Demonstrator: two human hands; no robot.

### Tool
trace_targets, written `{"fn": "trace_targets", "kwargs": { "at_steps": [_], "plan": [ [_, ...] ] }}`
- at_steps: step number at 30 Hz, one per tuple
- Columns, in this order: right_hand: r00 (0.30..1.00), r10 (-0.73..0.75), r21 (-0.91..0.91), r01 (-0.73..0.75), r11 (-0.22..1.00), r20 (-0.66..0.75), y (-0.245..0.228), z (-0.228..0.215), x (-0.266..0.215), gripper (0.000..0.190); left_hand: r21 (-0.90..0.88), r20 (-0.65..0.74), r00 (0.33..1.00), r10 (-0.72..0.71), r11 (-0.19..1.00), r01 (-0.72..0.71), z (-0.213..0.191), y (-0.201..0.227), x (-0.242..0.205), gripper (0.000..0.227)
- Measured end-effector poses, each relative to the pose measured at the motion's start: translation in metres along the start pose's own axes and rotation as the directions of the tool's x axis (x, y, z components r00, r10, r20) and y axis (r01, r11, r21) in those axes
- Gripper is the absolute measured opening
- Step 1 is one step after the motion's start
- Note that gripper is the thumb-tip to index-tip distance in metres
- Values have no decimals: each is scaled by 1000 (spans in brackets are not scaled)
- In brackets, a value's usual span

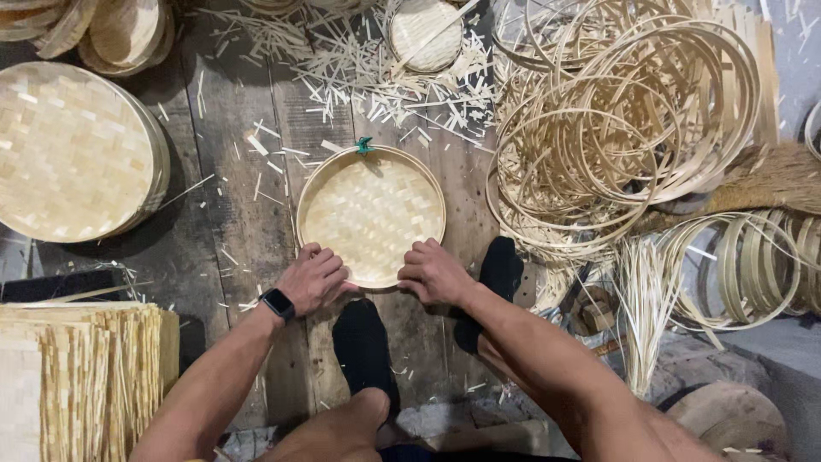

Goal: The person fits a flexible bamboo hoop around the rim of a woven base, pressing and smoothing the edges by hand to secure the frame.

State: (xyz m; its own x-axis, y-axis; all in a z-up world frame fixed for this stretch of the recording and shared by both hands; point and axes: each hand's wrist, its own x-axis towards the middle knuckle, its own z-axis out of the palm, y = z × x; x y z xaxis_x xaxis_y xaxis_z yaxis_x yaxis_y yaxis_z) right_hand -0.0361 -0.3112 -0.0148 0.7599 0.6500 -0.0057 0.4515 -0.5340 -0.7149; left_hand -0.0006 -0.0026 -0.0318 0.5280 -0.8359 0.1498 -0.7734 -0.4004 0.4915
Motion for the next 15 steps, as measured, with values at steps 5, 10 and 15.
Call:
{"fn": "trace_targets", "kwargs": {
  "at_steps": [5,10,15],
  "plan": [
    [997,-7,24,5,1000,74,15,8,2,10,29,12,1000,-6,1000,6,-2,0,-2,21],
    [977,195,31,-199,980,89,17,18,10,15,55,7,998,-64,996,63,-2,5,-4,16],
    [827,505,83,-537,840,247,16,14,31,30,66,66,992,-105,993,101,2,6,1,22]
  ]
}}
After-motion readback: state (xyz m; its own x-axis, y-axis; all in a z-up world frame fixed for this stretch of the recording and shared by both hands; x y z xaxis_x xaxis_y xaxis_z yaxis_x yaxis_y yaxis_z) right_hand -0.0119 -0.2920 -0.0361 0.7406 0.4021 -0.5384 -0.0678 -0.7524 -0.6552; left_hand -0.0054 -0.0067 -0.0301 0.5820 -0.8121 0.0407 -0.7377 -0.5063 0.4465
